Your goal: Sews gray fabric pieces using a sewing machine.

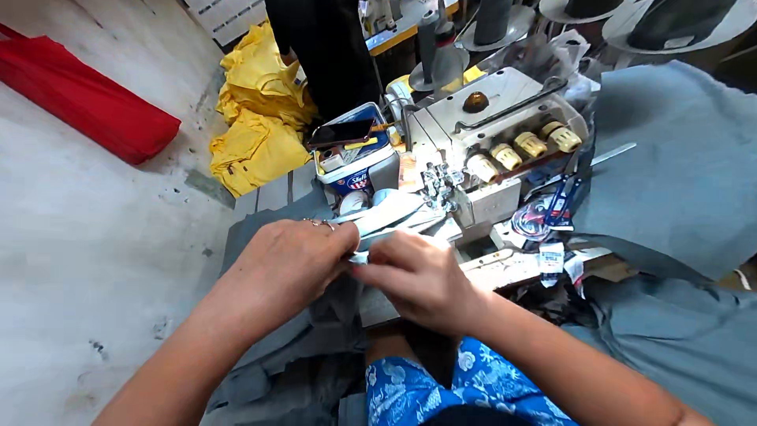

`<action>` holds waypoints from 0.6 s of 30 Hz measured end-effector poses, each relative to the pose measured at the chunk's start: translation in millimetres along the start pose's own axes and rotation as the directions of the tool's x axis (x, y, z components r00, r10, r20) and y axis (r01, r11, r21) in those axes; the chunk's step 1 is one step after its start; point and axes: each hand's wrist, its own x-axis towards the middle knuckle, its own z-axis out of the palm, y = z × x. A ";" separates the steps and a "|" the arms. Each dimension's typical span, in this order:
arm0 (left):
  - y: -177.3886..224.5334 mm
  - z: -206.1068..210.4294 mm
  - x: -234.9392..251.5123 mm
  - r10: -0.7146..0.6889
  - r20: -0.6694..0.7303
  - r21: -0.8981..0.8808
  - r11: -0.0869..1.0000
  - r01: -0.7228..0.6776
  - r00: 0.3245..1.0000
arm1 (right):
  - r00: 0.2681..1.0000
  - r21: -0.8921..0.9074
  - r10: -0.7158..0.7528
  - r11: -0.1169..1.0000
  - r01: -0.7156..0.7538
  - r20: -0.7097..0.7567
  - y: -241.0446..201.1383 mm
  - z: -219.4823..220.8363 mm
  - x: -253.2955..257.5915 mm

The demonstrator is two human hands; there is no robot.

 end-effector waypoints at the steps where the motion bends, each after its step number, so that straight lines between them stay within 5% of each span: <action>1: -0.8 1.5 -1.7 0.024 -0.007 0.004 1.000 -0.024 1.000 | 0.998 -0.028 -0.068 0.997 0.068 0.009 -5.2 -6.6 -5.3; 4: -0.8 4.2 -2.8 0.070 -0.014 0.029 0.997 -0.069 0.997 | 0.997 0.004 -0.077 0.997 0.077 0.021 -1.5 -24.0 -27.4; 8: 4.8 4.0 -2.2 0.105 -0.038 0.031 0.994 -0.104 0.994 | 0.981 0.020 0.190 0.982 -0.189 -0.035 36.2 -25.5 -48.4; 11: 9.6 3.3 -2.0 0.114 -0.027 0.038 0.993 -0.113 0.993 | 0.941 -0.085 0.331 0.942 -0.326 0.066 47.6 -25.1 -47.5; 18: 15.8 3.1 1.4 0.076 -0.037 0.036 0.997 -0.074 0.996 | 0.915 -0.011 0.395 0.918 -0.395 0.078 63.7 -28.7 -50.1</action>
